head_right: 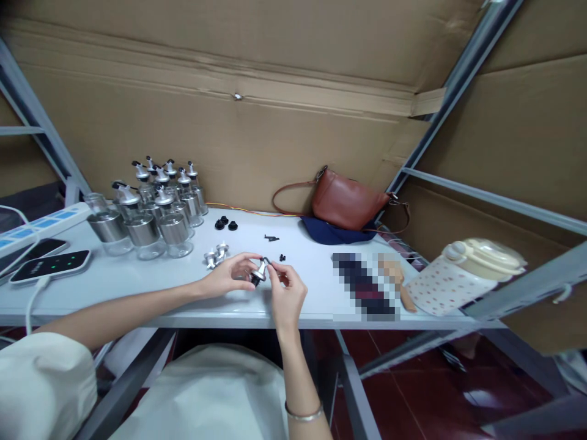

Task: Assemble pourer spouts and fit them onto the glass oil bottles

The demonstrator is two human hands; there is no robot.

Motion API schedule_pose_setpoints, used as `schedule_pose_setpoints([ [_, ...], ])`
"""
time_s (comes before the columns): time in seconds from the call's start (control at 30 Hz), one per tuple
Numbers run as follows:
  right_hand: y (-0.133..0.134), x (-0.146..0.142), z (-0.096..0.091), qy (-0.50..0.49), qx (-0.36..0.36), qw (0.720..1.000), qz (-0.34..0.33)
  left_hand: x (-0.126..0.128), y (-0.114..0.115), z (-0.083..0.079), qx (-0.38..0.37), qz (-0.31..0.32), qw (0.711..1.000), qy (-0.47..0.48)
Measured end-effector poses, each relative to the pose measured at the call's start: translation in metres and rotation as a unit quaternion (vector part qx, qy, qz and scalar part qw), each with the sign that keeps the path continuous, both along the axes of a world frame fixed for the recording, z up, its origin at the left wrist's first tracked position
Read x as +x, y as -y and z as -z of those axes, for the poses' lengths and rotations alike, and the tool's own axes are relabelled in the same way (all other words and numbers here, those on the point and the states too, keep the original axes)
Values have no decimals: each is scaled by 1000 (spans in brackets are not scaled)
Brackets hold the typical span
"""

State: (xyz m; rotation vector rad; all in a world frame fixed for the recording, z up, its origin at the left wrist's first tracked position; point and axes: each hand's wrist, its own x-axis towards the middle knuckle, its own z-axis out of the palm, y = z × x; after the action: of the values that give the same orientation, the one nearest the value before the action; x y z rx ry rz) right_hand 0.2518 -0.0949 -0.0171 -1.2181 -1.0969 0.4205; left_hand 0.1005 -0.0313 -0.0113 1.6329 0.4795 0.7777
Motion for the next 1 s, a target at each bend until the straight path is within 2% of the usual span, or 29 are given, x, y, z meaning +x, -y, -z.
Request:
schedule_pose_setpoints([
  [0.1, -2, 0, 3, 38, 24, 998, -41, 0, 0, -1, -8, -14, 1000, 10],
  [0.27, -4, 4, 7, -8, 13, 1000, 4, 0, 1, -3, -9, -21, 1000, 8],
  [0.43, -3, 4, 3, 8, 22, 999, -33, 0, 2, -3, 5, -7, 1000, 18],
  [0.6, -3, 4, 1, -66, -14, 998, -11, 0, 2, -3, 6, 3, 1000, 11],
  [0.73, -3, 4, 1, -69, -14, 996, -53, 0, 2, -2, 0, 1, 1000, 12],
  [0.9, -3, 5, -1, -113, -35, 993, -4, 0, 2, -3, 1, 19, 1000, 8],
  [1.0, -2, 4, -2, -121, -35, 992, -17, 0, 3, -3, -2, 24, 1000, 7],
])
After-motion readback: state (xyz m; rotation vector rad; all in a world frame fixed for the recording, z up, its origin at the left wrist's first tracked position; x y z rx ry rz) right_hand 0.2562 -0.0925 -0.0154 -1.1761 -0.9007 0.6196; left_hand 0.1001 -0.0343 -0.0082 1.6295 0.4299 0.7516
